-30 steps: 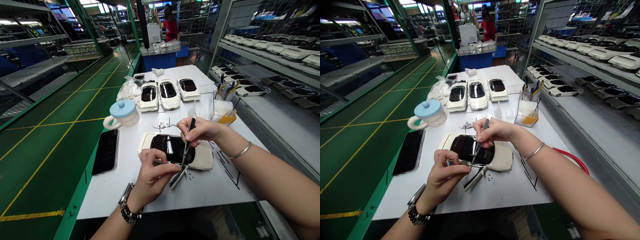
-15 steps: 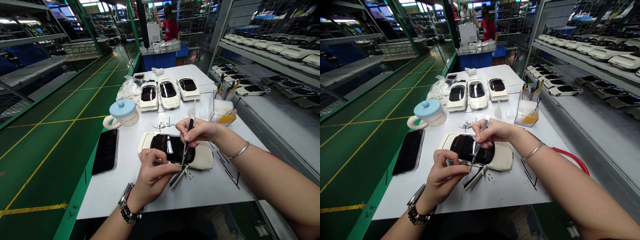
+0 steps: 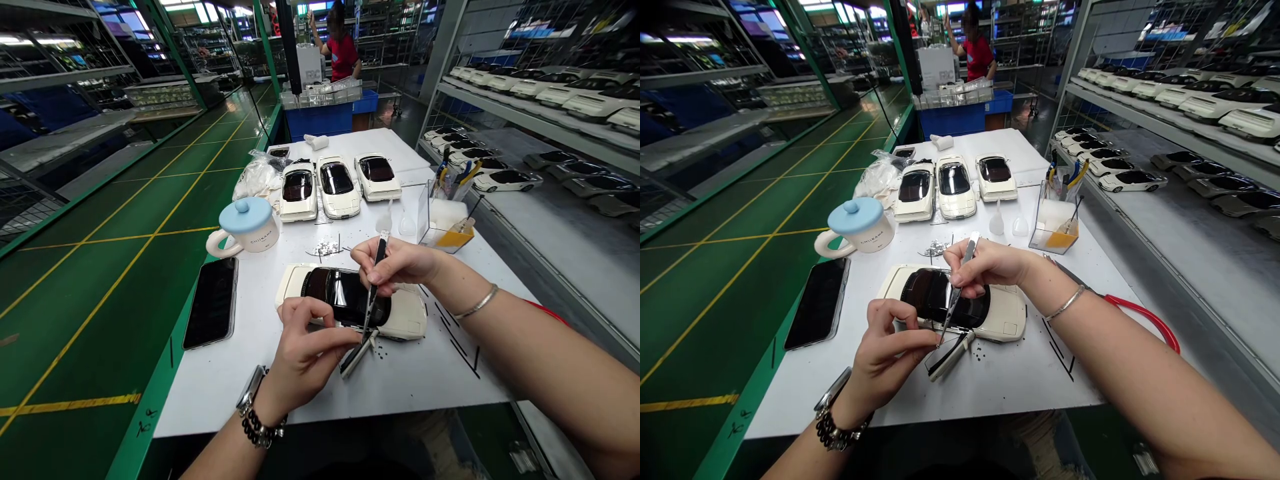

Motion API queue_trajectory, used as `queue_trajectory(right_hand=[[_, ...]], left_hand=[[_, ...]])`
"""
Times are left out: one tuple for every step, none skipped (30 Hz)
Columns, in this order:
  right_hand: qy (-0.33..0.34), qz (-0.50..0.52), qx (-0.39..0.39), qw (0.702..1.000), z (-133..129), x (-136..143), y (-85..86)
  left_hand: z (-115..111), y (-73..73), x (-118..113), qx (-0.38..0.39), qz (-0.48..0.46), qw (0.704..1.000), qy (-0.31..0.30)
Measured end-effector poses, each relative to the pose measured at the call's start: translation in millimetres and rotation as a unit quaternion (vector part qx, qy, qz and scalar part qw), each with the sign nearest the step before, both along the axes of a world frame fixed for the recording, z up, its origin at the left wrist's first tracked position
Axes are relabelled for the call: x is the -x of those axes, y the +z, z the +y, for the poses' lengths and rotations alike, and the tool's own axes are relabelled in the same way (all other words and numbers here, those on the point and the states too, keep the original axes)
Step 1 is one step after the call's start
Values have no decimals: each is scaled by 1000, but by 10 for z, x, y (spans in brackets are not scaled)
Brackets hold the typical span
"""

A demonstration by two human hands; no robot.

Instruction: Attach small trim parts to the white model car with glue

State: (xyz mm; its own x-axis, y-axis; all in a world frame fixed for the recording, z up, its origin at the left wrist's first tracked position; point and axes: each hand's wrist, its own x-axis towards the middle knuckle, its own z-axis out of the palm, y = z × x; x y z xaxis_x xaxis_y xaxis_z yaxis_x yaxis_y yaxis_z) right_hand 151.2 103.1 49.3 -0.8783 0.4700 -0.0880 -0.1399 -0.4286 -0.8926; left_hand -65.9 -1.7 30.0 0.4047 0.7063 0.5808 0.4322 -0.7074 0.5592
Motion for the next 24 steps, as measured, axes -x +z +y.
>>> queue_trajectory(right_hand=[[0, -1, 1, 1000, -3, 0, 1], [0, 0, 1, 1000, -5, -1, 1], [0, -1, 0, 1000, -7, -1, 1], [0, -1, -1, 1000, -9, -2, 1], [-1, 0, -2, 1000, -9, -2, 0], [-2, 0, -2, 1000, -10, -1, 0], [-2, 0, -2, 1000, -10, 0, 0], [-1, 0, -2, 1000, -10, 1, 1], [-1, 1, -1, 1000, -10, 2, 3], [0, 2, -1, 1000, -10, 3, 5], [-1, 3, 0, 1000, -11, 4, 8], [-1, 2, 2, 1000, -12, 3, 10], [-2, 1, 2, 1000, -13, 2, 12], [-4, 0, 1, 1000, -14, -1, 13], [-6, 0, -1, 1000, -15, -4, 13], [-6, 0, -5, 1000, -15, -7, 12], [-6, 0, -10, 1000, -14, -11, 10], [-7, 0, -14, 1000, -12, -15, 8], [-8, 1, -18, 1000, -10, -18, 6], [-9, 3, -22, 1000, -8, -20, 6], [-11, 5, -25, 1000, -6, -22, 7], [-11, 6, -29, 999, -5, -23, 11], [-12, 9, -33, 999, -6, -24, 17], [-14, 11, -39, 999, -10, -26, 26]], left_hand=[[0, 0, 0, -1, -1, 1000, 0], [0, 0, 0, -2, -2, 1000, -1], [-1, 0, 1, -2, -2, 1000, 0], [-1, 0, 2, -3, -2, 1000, 0], [-1, 0, 3, -3, -2, 1000, 1], [-2, 0, 5, -2, -2, 1000, 2], [-3, 0, 6, -2, -2, 1000, 3], [-4, 1, 7, -2, -1, 1000, 2], [-6, 3, 6, -1, -1, 1000, 2], [-7, 6, 5, 0, 0, 1000, 1], [-8, 9, 3, 1, 0, 1000, -1], [-8, 13, 0, 1, -1, 1000, -2], [-9, 16, -3, 1, -1, 1000, -2], [-9, 19, -5, 2, -2, 1000, -1], [-9, 21, -7, 2, -2, 1000, -1], [-10, 22, -8, 3, -2, 1000, 0], [-10, 21, -9, 5, -1, 1000, 2], [-11, 19, -8, 9, -1, 1000, 3], [-11, 16, -7, 14, -1, 1000, 3], [-12, 13, -5, 19, -2, 1000, 4], [-12, 8, -4, 24, -4, 1000, 5], [-12, 4, -2, 31, -7, 999, 5], [-12, -1, 0, 38, -10, 999, 6], [-12, -6, 2, 47, -13, 999, 5]])
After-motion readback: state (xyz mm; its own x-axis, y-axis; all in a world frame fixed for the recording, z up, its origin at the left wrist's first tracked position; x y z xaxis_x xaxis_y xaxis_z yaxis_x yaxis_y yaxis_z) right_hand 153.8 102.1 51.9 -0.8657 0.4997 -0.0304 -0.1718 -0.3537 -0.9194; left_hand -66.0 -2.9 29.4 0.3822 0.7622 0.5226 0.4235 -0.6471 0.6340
